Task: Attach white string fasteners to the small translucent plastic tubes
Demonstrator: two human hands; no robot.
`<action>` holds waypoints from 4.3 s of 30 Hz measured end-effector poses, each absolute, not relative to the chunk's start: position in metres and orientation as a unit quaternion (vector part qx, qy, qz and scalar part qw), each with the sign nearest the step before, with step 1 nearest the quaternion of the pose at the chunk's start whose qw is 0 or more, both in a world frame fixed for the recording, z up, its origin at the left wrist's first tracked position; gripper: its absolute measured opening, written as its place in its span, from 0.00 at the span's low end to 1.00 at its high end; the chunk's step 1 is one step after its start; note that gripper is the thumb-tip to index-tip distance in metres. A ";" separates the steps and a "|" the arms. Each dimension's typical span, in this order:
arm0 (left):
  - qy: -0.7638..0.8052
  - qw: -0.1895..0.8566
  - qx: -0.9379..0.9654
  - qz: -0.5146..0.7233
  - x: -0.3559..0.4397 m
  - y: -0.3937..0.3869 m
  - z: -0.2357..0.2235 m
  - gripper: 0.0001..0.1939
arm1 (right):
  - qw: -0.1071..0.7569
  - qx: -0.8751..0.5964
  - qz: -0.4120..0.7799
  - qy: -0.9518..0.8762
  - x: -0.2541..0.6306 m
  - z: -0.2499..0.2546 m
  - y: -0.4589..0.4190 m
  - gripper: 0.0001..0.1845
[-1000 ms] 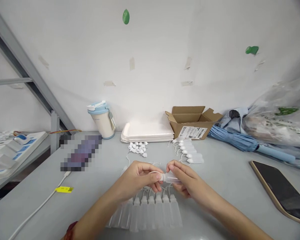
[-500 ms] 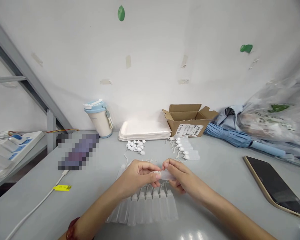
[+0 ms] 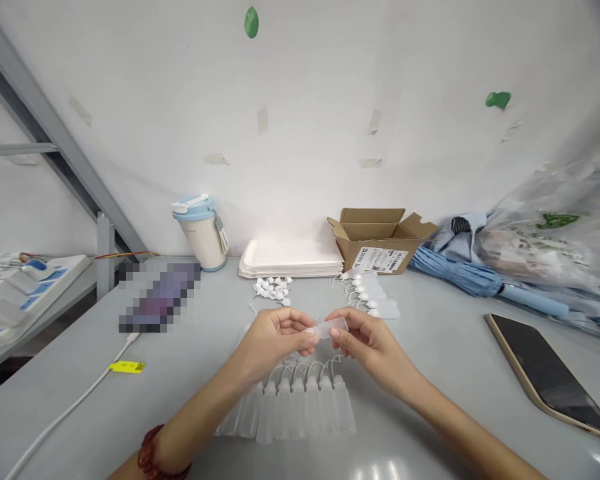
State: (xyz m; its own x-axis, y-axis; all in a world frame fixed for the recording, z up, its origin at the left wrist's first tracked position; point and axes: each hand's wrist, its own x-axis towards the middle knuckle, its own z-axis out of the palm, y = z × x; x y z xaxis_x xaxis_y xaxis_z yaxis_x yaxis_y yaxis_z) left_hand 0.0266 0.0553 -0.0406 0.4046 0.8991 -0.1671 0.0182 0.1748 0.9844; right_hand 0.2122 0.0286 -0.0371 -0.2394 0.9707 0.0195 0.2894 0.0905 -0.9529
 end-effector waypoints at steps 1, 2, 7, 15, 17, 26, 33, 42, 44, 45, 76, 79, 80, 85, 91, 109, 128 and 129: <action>0.418 0.636 0.542 0.356 0.027 0.055 -0.041 0.13 | 0.376 -0.493 0.466 -0.632 0.212 -0.037 0.029 0.16; 0.415 0.632 0.542 0.367 0.028 0.055 -0.041 0.13 | 0.382 -0.490 0.475 -0.623 0.212 -0.037 0.029 0.16; 0.418 0.607 0.554 0.387 0.030 0.053 -0.040 0.12 | 0.402 -0.470 0.531 -0.580 0.212 -0.040 0.031 0.18; 0.417 0.611 0.548 0.390 0.030 0.053 -0.037 0.14 | 0.422 -0.439 0.580 -0.542 0.213 -0.042 0.033 0.19; 0.417 0.621 0.547 0.377 0.030 0.053 -0.036 0.13 | 0.425 -0.433 0.577 -0.546 0.213 -0.042 0.033 0.19; 0.390 0.663 0.577 0.273 0.027 0.051 -0.034 0.18 | 0.437 -0.421 0.575 -0.549 0.213 -0.040 0.031 0.18; 0.406 0.339 0.772 0.352 0.028 0.046 -0.043 0.10 | 0.438 -0.430 0.571 -0.545 0.212 -0.039 0.031 0.18; 0.392 0.335 0.783 0.348 0.030 0.040 -0.039 0.09 | 0.454 -0.417 0.586 -0.525 0.211 -0.038 0.029 0.19; 0.391 0.442 0.740 0.322 0.031 0.038 -0.033 0.14 | 0.458 -0.416 0.583 -0.527 0.210 -0.037 0.028 0.19; 0.391 0.479 0.721 0.313 0.032 0.038 -0.032 0.16 | 0.459 -0.415 0.580 -0.530 0.210 -0.036 0.028 0.19; 0.386 0.266 0.817 0.337 0.030 0.037 -0.037 0.09 | 0.438 -0.439 0.563 -0.547 0.212 -0.040 0.027 0.21; 0.397 0.351 0.785 0.321 0.031 0.039 -0.034 0.13 | 0.435 -0.438 0.564 -0.550 0.212 -0.038 0.027 0.21; 0.398 0.383 0.772 0.313 0.032 0.039 -0.033 0.15 | 0.435 -0.438 0.563 -0.549 0.212 -0.038 0.027 0.21; 0.416 0.454 0.732 0.292 0.031 0.038 -0.034 0.18 | 0.437 -0.441 0.558 -0.551 0.212 -0.037 0.028 0.21; 0.423 0.448 0.733 0.289 0.032 0.038 -0.036 0.19 | 0.424 -0.444 0.556 -0.560 0.212 -0.037 0.030 0.23; 0.412 0.582 0.641 0.283 0.032 0.039 -0.034 0.23 | 0.373 -0.420 0.247 -0.790 0.217 -0.045 0.017 0.14; 0.421 0.520 0.678 0.306 0.027 0.038 -0.028 0.19 | 0.383 -0.467 0.338 -0.722 0.214 -0.039 0.024 0.16; 0.424 0.514 0.680 0.305 0.027 0.038 -0.028 0.20 | 0.382 -0.467 0.333 -0.725 0.213 -0.040 0.024 0.16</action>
